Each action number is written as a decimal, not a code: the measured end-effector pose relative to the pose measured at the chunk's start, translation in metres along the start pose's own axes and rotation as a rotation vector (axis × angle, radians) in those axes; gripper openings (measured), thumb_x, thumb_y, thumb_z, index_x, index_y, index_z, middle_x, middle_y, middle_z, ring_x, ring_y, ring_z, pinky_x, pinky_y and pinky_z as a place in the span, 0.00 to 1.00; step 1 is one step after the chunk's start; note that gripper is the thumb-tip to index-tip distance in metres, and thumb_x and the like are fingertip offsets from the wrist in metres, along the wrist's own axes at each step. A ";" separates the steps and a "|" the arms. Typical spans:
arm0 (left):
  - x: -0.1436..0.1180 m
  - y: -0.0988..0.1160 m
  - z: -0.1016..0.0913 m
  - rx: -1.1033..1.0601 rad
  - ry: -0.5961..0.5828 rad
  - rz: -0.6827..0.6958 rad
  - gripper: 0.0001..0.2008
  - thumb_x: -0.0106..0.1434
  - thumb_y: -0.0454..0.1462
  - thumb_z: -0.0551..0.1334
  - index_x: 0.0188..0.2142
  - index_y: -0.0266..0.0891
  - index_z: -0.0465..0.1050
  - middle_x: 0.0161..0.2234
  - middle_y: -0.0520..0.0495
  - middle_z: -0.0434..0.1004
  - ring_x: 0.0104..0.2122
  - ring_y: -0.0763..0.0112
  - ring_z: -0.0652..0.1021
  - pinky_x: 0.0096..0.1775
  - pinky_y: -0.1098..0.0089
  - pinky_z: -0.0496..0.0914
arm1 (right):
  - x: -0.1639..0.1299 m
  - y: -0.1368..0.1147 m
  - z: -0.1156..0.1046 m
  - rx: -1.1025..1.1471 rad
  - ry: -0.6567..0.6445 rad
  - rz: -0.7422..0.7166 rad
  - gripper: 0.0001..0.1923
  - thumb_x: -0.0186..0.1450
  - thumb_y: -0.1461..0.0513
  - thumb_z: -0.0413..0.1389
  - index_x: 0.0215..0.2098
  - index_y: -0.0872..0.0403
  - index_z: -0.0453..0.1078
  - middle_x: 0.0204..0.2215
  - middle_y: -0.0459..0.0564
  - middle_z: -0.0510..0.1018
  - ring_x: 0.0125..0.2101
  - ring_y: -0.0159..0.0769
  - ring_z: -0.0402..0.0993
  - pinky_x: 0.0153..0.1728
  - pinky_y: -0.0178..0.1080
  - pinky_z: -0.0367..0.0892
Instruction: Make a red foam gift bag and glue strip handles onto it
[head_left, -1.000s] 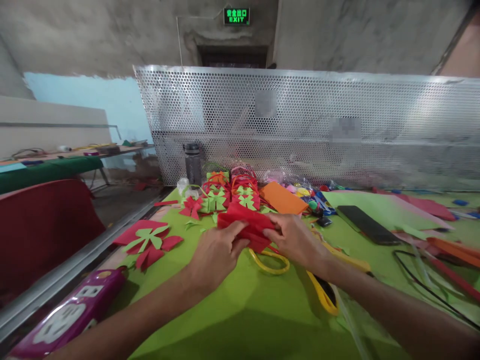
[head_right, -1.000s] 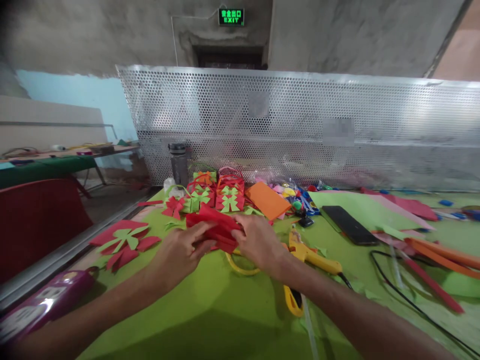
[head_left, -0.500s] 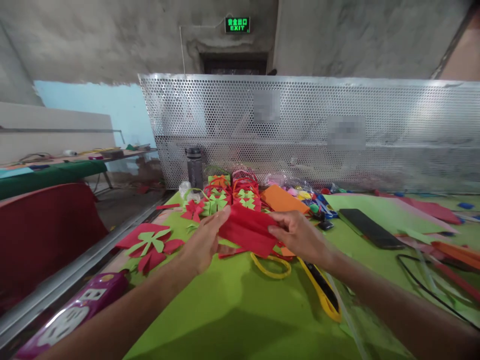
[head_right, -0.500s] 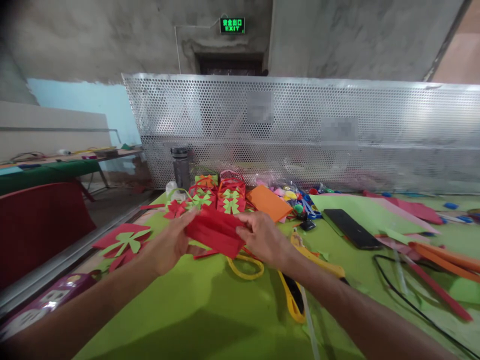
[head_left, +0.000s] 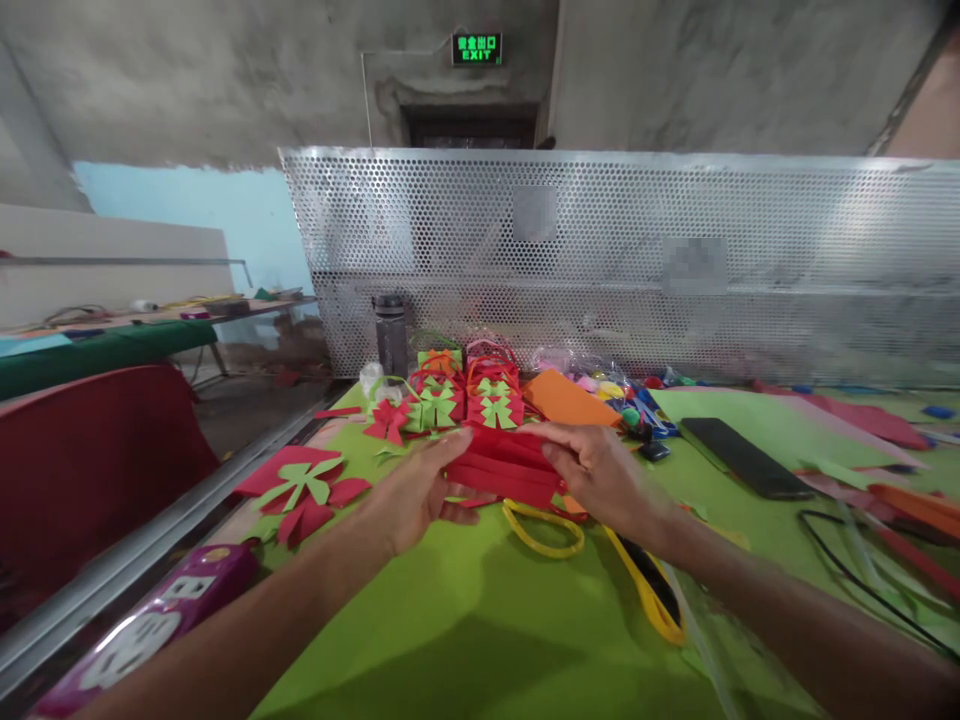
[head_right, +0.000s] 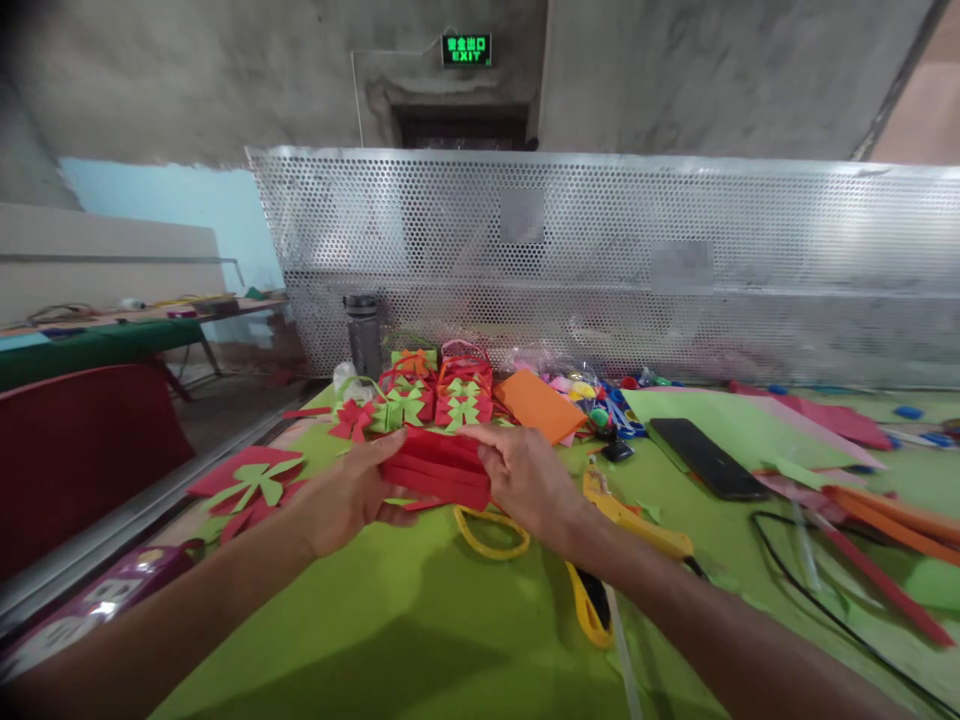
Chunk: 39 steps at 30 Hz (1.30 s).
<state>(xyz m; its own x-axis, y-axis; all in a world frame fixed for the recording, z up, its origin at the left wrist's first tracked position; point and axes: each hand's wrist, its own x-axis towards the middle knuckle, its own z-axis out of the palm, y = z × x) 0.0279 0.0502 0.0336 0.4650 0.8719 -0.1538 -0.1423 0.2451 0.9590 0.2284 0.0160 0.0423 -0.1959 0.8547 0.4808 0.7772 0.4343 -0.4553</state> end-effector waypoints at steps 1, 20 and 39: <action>0.001 -0.001 0.000 -0.003 0.007 -0.013 0.17 0.61 0.45 0.58 0.44 0.36 0.67 0.40 0.37 0.77 0.33 0.59 0.80 0.25 0.66 0.74 | 0.000 -0.001 0.000 -0.006 -0.004 0.000 0.20 0.62 0.64 0.45 0.48 0.53 0.72 0.19 0.44 0.73 0.17 0.30 0.62 0.20 0.34 0.60; -0.002 -0.003 0.011 0.066 0.151 0.046 0.14 0.62 0.42 0.57 0.42 0.33 0.67 0.29 0.41 0.79 0.23 0.67 0.78 0.25 0.69 0.72 | -0.007 -0.015 0.004 -0.040 0.058 -0.239 0.21 0.61 0.58 0.55 0.52 0.57 0.67 0.49 0.57 0.73 0.49 0.42 0.69 0.49 0.44 0.65; -0.007 -0.007 0.015 0.325 0.124 0.174 0.17 0.58 0.48 0.59 0.39 0.37 0.68 0.29 0.47 0.73 0.25 0.71 0.74 0.21 0.74 0.71 | -0.009 -0.005 0.013 -0.184 0.204 -0.364 0.15 0.63 0.68 0.49 0.47 0.58 0.72 0.37 0.52 0.80 0.32 0.33 0.77 0.33 0.33 0.71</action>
<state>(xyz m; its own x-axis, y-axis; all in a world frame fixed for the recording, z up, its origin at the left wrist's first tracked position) 0.0389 0.0357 0.0316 0.3466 0.9379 0.0097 0.0836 -0.0412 0.9956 0.2189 0.0099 0.0306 -0.3688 0.5737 0.7313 0.7764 0.6227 -0.0970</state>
